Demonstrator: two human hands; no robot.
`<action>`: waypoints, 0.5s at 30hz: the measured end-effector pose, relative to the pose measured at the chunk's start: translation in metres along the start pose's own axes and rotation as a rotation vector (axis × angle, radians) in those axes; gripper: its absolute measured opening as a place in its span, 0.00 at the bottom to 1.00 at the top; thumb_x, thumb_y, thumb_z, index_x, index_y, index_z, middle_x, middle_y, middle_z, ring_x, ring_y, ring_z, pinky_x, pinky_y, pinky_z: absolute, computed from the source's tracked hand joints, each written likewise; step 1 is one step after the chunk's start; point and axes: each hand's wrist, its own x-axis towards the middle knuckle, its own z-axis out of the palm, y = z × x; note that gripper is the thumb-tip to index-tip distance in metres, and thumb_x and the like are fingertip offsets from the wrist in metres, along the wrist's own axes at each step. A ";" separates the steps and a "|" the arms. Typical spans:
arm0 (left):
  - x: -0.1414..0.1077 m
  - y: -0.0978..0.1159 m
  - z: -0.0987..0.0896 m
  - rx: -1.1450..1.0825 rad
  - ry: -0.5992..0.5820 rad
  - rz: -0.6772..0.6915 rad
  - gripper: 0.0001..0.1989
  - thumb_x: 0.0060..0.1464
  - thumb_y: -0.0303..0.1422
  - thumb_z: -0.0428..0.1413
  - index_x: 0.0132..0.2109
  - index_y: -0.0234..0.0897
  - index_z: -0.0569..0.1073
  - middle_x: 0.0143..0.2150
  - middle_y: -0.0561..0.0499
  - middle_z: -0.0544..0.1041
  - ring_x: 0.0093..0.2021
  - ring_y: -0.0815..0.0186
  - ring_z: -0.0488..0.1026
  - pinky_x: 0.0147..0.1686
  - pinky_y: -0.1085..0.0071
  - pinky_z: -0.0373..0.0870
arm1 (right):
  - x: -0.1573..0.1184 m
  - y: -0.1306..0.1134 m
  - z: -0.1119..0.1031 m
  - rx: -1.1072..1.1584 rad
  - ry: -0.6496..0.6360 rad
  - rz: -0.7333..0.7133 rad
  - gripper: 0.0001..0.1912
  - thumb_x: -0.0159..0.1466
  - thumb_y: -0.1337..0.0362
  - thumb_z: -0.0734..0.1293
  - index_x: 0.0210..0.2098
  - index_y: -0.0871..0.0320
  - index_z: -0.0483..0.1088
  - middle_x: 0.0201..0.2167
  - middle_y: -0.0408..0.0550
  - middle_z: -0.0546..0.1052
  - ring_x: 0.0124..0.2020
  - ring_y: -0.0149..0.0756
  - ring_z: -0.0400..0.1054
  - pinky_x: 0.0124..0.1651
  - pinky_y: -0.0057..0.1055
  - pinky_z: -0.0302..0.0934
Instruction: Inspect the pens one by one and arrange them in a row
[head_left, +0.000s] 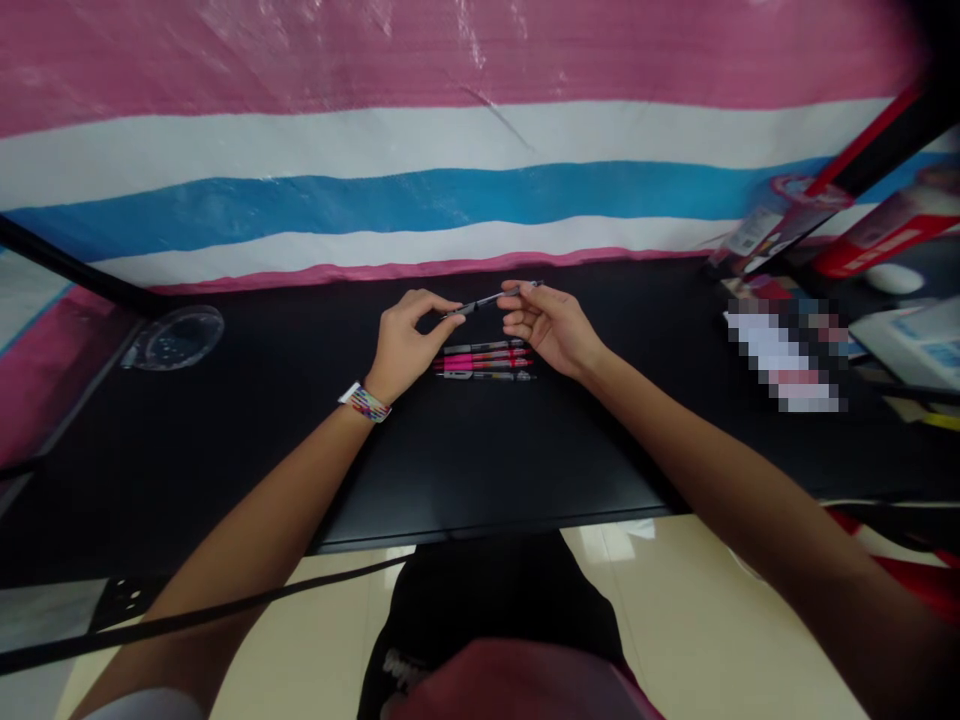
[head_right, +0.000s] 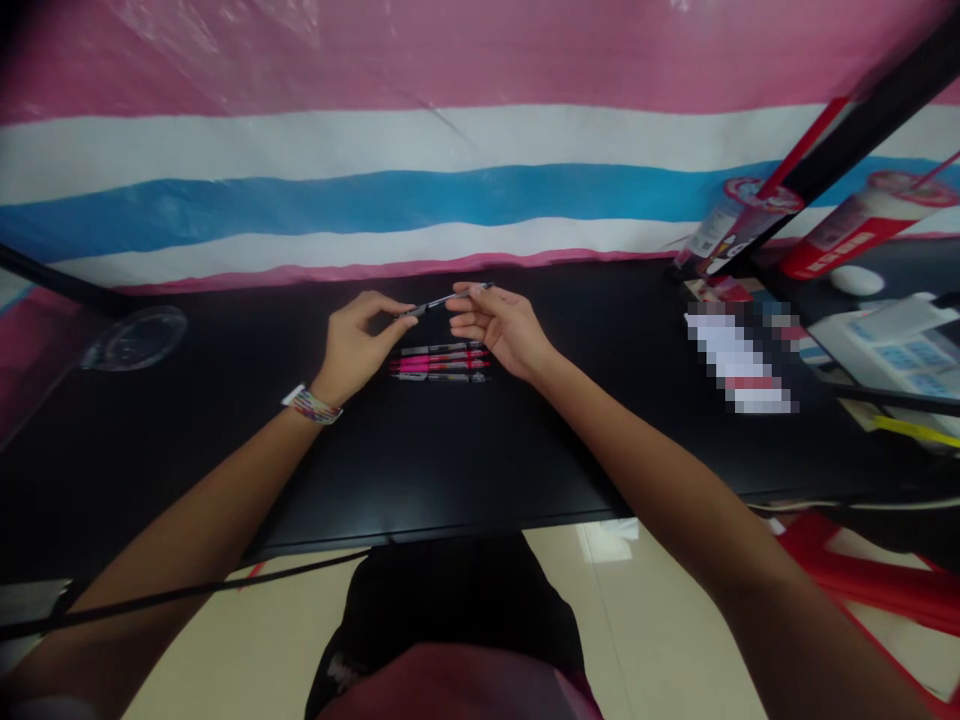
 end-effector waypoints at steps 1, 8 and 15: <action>0.000 0.000 -0.001 0.000 -0.009 -0.001 0.04 0.65 0.36 0.69 0.44 0.43 0.85 0.44 0.49 0.88 0.45 0.57 0.83 0.51 0.57 0.79 | 0.000 -0.001 -0.003 -0.061 -0.004 -0.016 0.20 0.64 0.47 0.82 0.47 0.54 0.85 0.41 0.48 0.88 0.34 0.33 0.80 0.42 0.32 0.81; 0.003 -0.005 -0.008 0.020 -0.144 -0.013 0.01 0.65 0.34 0.67 0.43 0.45 0.85 0.41 0.51 0.87 0.46 0.56 0.81 0.51 0.55 0.76 | -0.001 -0.013 -0.025 -0.685 -0.006 -0.314 0.11 0.62 0.54 0.82 0.40 0.52 0.89 0.43 0.51 0.89 0.45 0.47 0.84 0.57 0.47 0.78; 0.003 -0.012 -0.009 0.037 -0.214 -0.020 0.03 0.64 0.37 0.67 0.40 0.48 0.86 0.38 0.50 0.87 0.45 0.53 0.80 0.51 0.52 0.74 | 0.001 -0.009 -0.034 -1.015 -0.128 -0.431 0.06 0.66 0.59 0.78 0.41 0.49 0.89 0.42 0.49 0.89 0.47 0.49 0.81 0.56 0.51 0.71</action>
